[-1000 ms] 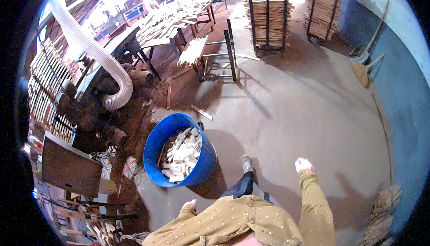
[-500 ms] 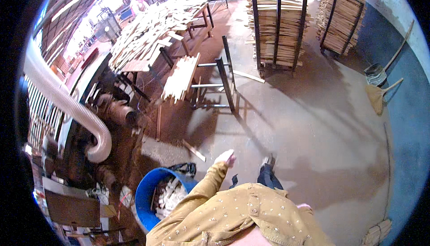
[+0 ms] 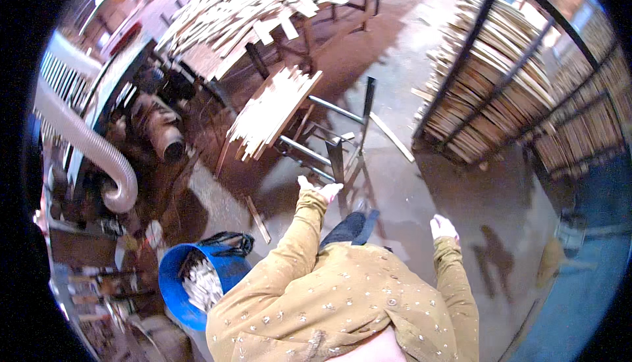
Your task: The person sorts and stacks thin wooden planks on a large workbench in a workshop. They repeatedly pick up planks from a disorganized pile, align them, and place them into a neat stack.
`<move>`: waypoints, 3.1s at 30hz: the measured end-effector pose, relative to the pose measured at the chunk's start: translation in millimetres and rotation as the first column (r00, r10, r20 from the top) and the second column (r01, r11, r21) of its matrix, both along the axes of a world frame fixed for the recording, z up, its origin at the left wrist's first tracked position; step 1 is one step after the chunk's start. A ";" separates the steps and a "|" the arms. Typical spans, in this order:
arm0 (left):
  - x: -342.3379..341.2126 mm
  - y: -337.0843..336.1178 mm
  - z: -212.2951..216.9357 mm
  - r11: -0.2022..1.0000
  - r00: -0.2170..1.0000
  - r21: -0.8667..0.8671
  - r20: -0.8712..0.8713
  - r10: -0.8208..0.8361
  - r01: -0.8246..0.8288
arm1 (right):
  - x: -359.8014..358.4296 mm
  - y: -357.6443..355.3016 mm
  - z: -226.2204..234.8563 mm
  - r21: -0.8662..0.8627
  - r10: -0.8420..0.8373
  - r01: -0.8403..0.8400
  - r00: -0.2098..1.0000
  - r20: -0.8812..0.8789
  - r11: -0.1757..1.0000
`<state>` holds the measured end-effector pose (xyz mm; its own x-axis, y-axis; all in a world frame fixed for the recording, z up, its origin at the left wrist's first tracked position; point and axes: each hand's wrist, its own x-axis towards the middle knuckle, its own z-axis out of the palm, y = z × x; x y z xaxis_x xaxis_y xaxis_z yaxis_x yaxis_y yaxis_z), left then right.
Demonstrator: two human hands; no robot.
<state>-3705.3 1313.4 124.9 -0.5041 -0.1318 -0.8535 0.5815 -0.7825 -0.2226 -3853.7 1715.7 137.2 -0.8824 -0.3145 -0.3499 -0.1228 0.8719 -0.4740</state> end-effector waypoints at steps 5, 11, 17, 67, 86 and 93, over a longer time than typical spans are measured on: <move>-86.3 -65.8 -71.6 0.925 1.000 -0.380 0.025 -0.003 0.012 | -147.9 -129.7 -15.8 -0.059 0.200 -0.199 0.980 0.006 0.978; -125.9 -76.5 -103.0 0.992 0.992 0.001 -0.001 -0.126 0.126 | -256.7 -197.2 -29.2 0.040 0.412 -0.444 0.859 0.303 0.895; -135.2 -58.4 -79.4 0.954 0.948 0.027 -0.107 0.301 -0.300 | -323.9 -380.6 45.4 -0.292 0.596 -0.607 0.791 -0.137 0.739; -365.0 -387.8 31.3 0.237 0.586 -0.624 0.782 0.213 0.745 | -614.2 -567.5 -0.8 -0.053 0.447 -0.457 0.828 0.338 0.888; -781.5 -713.3 84.8 -0.082 0.788 -0.807 0.589 -0.177 0.585 | -784.0 -643.1 -59.9 0.339 0.071 -0.276 0.857 0.511 0.899; -917.5 -777.2 108.3 -0.245 0.727 -0.728 0.678 -0.112 0.641 | -953.3 -783.2 -41.3 0.164 0.234 -0.294 0.922 0.310 0.942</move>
